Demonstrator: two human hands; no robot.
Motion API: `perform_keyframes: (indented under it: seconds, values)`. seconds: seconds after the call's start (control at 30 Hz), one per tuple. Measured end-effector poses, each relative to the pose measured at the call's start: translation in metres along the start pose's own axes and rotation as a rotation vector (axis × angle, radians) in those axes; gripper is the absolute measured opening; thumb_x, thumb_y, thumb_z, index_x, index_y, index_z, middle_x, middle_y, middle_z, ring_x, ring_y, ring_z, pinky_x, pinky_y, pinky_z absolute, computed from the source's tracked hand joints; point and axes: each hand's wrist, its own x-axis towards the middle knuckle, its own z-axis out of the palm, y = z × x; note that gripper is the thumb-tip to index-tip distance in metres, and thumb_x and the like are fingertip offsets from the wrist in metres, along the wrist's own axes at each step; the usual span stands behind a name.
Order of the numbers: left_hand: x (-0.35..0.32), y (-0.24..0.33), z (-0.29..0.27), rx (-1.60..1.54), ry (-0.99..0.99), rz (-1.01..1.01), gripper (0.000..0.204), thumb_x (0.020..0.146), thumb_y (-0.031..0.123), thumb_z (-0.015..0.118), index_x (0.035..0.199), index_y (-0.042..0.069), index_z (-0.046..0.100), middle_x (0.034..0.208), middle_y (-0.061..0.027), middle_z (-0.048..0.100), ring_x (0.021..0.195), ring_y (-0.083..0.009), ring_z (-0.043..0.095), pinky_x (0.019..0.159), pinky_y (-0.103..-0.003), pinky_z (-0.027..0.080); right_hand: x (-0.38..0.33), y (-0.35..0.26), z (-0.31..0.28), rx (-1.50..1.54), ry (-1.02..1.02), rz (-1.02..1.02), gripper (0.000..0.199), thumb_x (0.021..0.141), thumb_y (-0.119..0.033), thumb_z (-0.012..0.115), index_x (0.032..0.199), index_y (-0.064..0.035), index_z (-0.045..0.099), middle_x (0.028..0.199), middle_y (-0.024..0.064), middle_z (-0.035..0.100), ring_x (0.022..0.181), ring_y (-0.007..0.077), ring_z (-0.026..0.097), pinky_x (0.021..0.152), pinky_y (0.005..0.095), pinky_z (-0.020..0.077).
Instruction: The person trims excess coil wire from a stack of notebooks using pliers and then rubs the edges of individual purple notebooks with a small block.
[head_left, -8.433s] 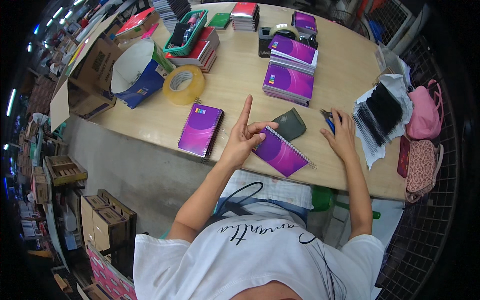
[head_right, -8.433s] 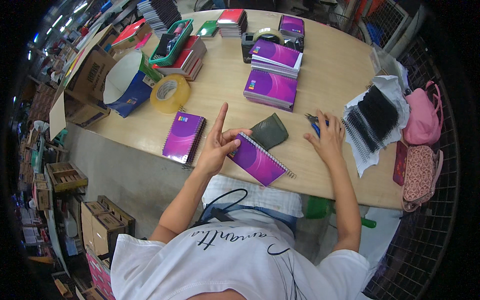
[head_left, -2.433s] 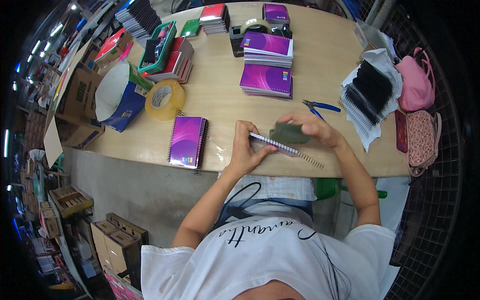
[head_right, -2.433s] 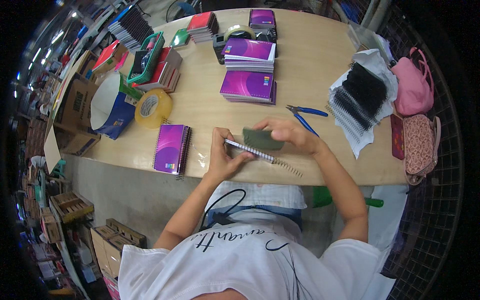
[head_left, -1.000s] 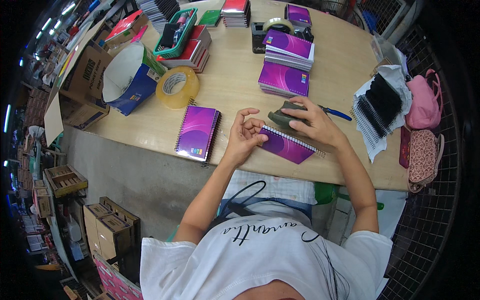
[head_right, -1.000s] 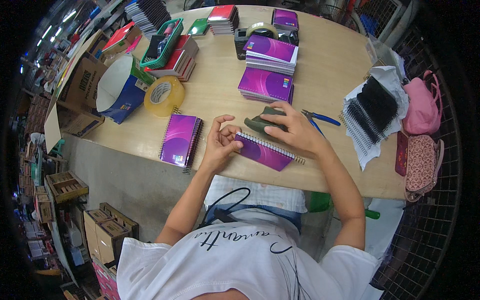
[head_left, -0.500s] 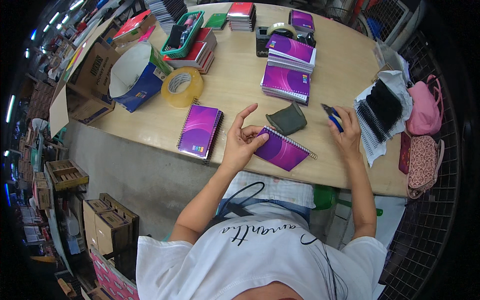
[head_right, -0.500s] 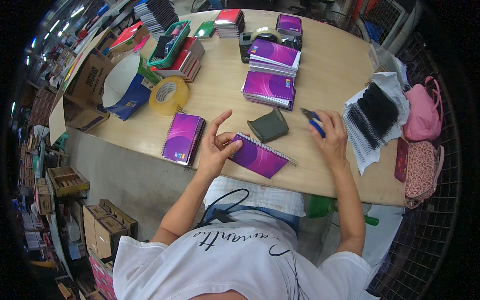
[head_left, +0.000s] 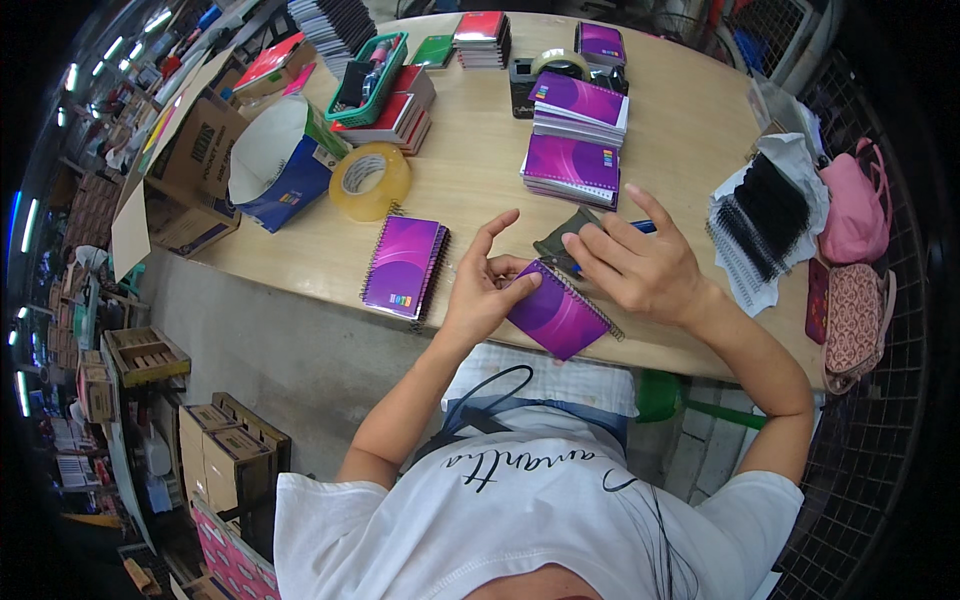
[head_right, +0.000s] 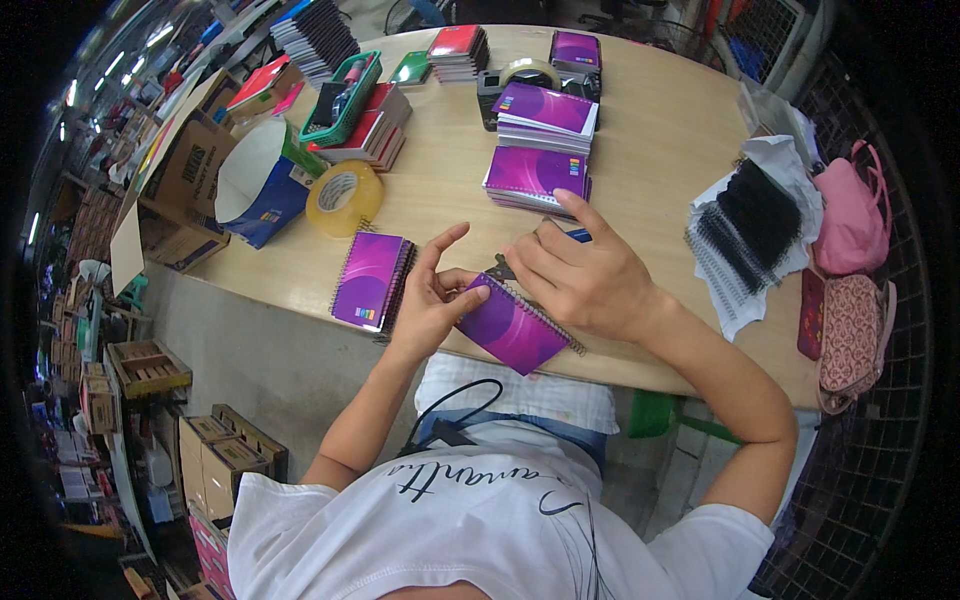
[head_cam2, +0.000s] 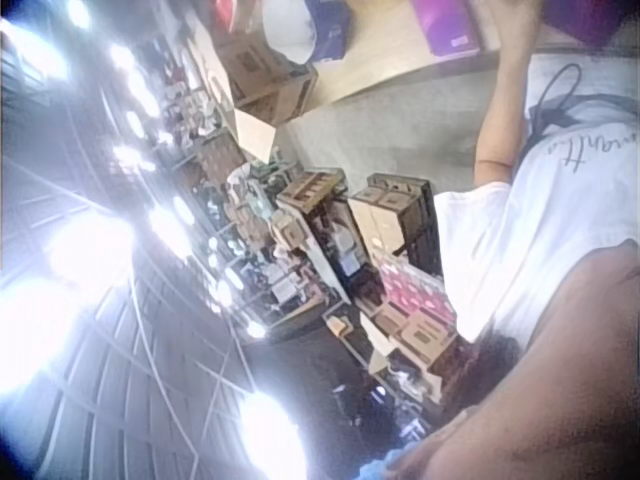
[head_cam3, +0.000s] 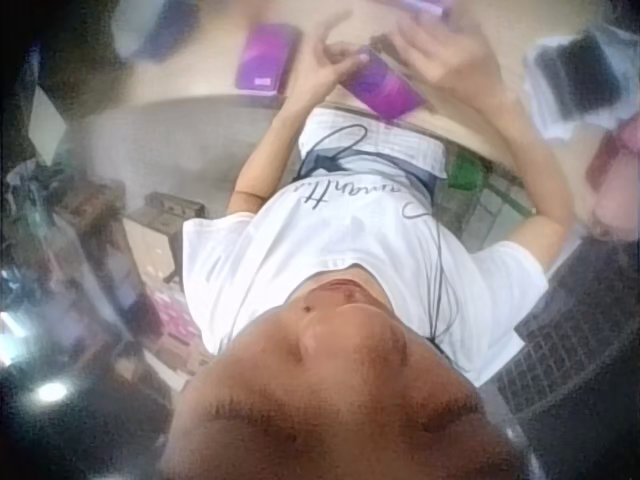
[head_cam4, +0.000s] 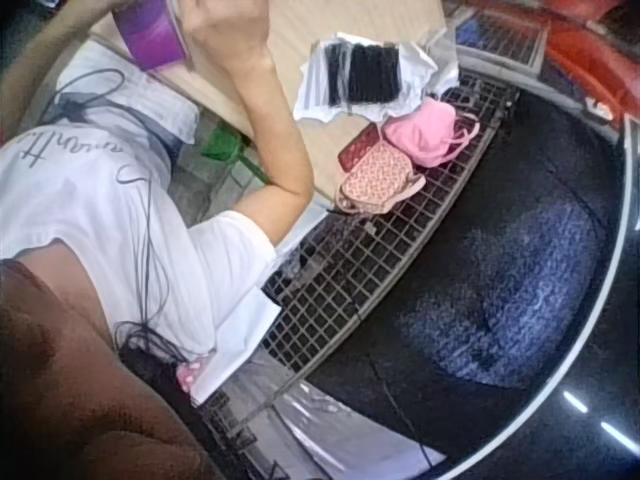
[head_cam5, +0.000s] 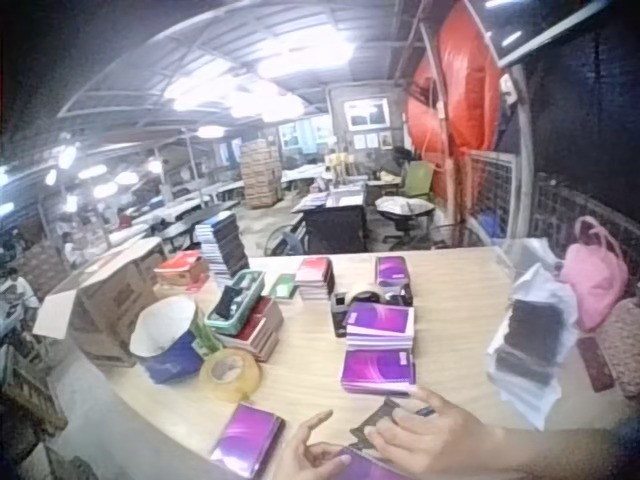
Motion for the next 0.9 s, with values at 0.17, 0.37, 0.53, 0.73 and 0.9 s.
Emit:
perform_keyframes:
  seconds: [0.17, 0.37, 0.53, 0.73, 0.9]
  values:
    - [0.001, -0.011, 0.008, 0.103, 0.061, 0.104, 0.061, 0.084, -0.006, 0.066, 0.138, 0.004, 0.041, 0.091, -0.0107, 0.070, 0.084, -0.0131, 0.066, 0.076, -0.024, 0.052, -0.007, -0.009, -0.001, 0.715, -0.414, 0.629, 0.029, 0.078, -0.026, 0.071, 0.098, -0.0045, 0.069, 0.095, 0.0103, 0.065, 0.092, 0.0264, 0.064, 0.084, 0.0415, 0.0488]
    - [-0.012, 0.045, -0.017, 0.855, 0.273, 0.418, 0.020, 0.084, 0.000, 0.044, 0.098, -0.001, 0.058, 0.079, -0.0125, 0.055, 0.076, -0.0204, 0.055, 0.069, -0.033, 0.044, -0.038, -0.003, -0.002, 0.627, -0.166, 0.912, 0.031, 0.082, -0.023, 0.069, 0.104, -0.0023, 0.066, 0.098, 0.0152, 0.064, 0.090, 0.0332, 0.063, 0.077, 0.0420, 0.0499]
    - [0.046, 0.055, -0.113, 1.132, -0.151, 0.478, 0.016, 0.078, 0.002, 0.042, 0.087, 0.003, 0.055, 0.081, -0.0142, 0.053, 0.081, -0.0307, 0.054, 0.075, -0.037, 0.041, -0.110, 0.005, 0.033, 0.279, -0.320, 0.923, 0.032, 0.079, -0.021, 0.070, 0.105, -0.0031, 0.065, 0.098, 0.0140, 0.061, 0.094, 0.0327, 0.058, 0.082, 0.0419, 0.0466]
    - [0.054, 0.015, -0.131, 1.291, -0.235, 0.330, 0.016, 0.078, 0.004, 0.048, 0.092, 0.006, 0.054, 0.098, -0.0121, 0.055, 0.102, -0.0305, 0.050, 0.087, -0.041, 0.036, -0.138, -0.004, 0.058, 0.247, -0.224, 0.924, 0.035, 0.077, -0.018, 0.071, 0.107, -0.0022, 0.063, 0.101, 0.0138, 0.059, 0.098, 0.0325, 0.055, 0.086, 0.0427, 0.0442]
    - [0.054, 0.007, -0.123, 1.333, -0.088, 0.413, 0.020, 0.079, 0.003, 0.052, 0.098, 0.008, 0.056, 0.106, -0.0113, 0.054, 0.108, -0.0311, 0.048, 0.088, -0.042, 0.036, -0.136, -0.004, 0.064, 0.267, -0.174, 0.925, 0.036, 0.077, -0.019, 0.071, 0.108, -0.0022, 0.063, 0.103, 0.0151, 0.059, 0.100, 0.0332, 0.054, 0.087, 0.0436, 0.0434]
